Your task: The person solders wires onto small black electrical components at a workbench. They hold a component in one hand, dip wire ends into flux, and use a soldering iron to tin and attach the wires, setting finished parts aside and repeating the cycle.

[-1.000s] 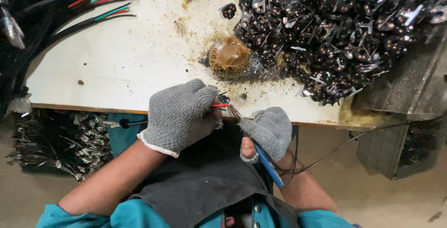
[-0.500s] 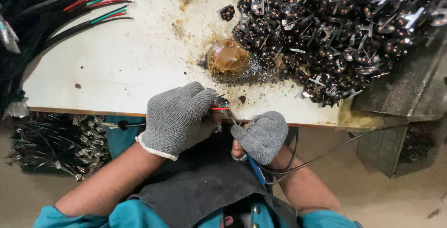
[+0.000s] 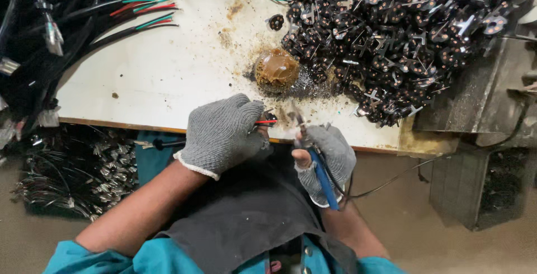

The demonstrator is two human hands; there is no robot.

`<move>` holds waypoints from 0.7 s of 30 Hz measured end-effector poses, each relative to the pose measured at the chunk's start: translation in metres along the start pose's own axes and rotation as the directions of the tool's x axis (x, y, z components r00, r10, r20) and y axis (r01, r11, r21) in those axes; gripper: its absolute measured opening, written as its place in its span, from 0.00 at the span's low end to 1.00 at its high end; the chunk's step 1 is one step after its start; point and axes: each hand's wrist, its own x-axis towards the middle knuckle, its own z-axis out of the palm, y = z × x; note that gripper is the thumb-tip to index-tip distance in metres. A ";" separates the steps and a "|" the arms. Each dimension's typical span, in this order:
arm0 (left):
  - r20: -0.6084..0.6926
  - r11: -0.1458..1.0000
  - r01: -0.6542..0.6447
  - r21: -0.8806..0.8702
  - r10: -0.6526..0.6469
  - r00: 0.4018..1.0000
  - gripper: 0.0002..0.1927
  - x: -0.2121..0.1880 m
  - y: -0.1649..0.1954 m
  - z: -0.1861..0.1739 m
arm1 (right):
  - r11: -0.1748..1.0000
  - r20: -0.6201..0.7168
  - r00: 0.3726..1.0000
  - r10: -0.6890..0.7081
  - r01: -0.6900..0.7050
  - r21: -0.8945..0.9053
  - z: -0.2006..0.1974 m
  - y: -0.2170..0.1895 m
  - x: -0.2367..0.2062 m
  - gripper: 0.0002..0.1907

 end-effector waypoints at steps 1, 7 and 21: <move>0.004 1.000 0.006 -0.008 -0.006 1.000 0.12 0.000 0.000 0.000 | 0.997 0.038 0.999 0.002 -0.005 0.081 -0.001 -0.003 0.001 0.20; 0.011 1.000 0.009 -0.008 -0.009 1.000 0.11 -0.001 0.000 0.001 | 0.736 0.093 0.949 0.301 -0.293 0.611 0.029 0.008 0.012 0.15; 0.032 1.000 0.005 0.028 -0.006 0.999 0.13 -0.005 -0.003 0.008 | 0.890 0.096 0.991 0.090 -0.123 0.440 0.036 -0.001 0.009 0.20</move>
